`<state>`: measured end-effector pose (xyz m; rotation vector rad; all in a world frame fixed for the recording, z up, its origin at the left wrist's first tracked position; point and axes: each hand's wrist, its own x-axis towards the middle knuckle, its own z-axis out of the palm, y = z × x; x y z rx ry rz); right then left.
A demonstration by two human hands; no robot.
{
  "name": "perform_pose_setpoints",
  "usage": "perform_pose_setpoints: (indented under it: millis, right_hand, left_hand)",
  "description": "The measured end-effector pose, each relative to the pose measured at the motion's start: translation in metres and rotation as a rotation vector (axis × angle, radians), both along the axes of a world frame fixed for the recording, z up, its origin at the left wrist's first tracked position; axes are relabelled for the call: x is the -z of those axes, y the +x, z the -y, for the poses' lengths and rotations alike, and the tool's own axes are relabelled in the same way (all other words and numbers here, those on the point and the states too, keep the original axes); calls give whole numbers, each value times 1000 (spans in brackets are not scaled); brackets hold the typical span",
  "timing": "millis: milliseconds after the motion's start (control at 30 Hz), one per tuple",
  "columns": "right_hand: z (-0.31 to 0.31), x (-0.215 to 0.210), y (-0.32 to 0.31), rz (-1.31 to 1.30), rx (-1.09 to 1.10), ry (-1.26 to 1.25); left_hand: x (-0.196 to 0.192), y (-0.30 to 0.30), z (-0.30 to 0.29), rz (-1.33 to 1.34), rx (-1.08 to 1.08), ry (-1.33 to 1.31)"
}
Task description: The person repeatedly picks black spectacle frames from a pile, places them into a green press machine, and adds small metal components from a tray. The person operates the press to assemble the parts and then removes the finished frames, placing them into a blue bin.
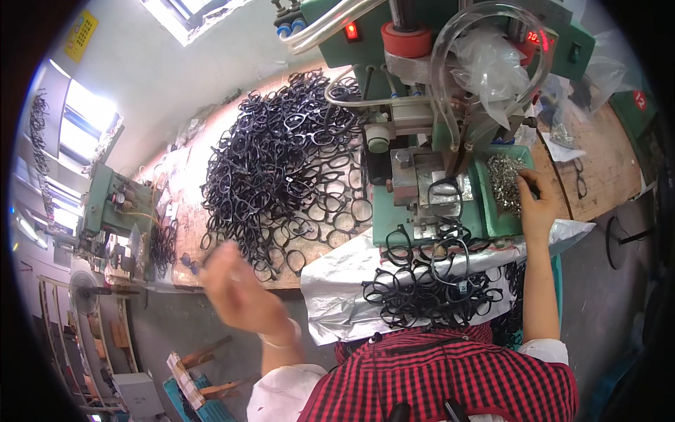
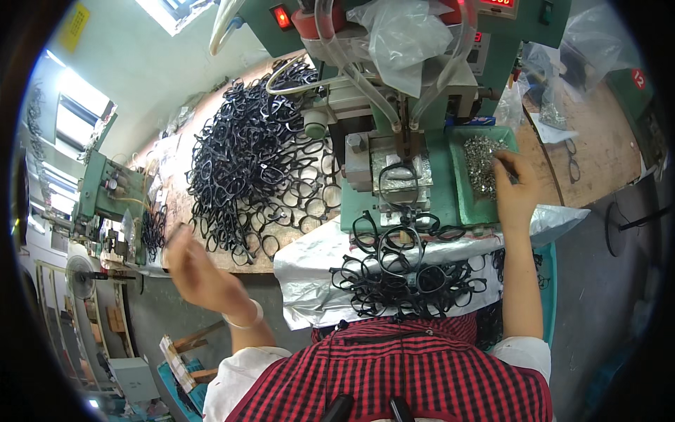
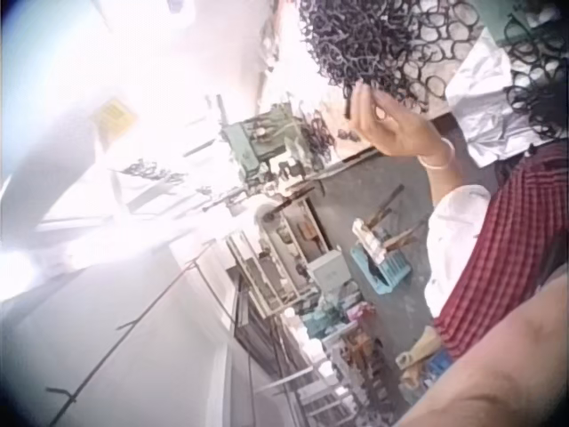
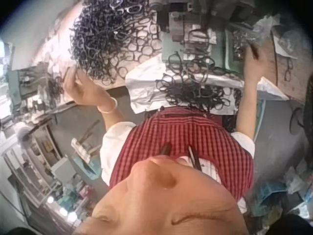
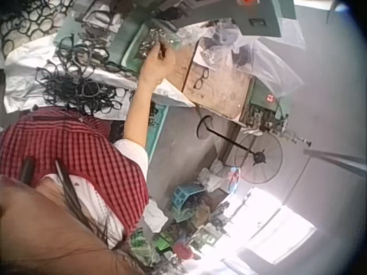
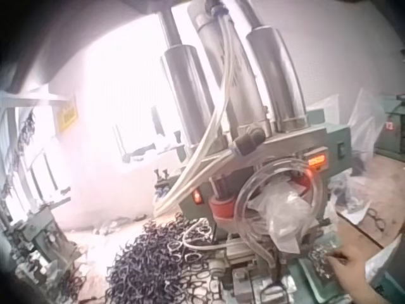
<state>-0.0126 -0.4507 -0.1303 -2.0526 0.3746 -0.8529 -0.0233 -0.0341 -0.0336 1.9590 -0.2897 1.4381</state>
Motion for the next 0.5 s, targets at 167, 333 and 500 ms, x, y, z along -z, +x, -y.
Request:
perform_pose_setpoints:
  millis: [167,333,500]
  right_hand:
    - [-21,-17,12,61,-88,0]
    - [-25,-13,8,-7,-111,113]
    - [2,6,-47,12,149,-131]
  left_hand:
    - [-3,67,-29,-259,-180,605]
    - [78,117,-71,-569,-79,735]
    - [70,102,-21,-414,148,427]
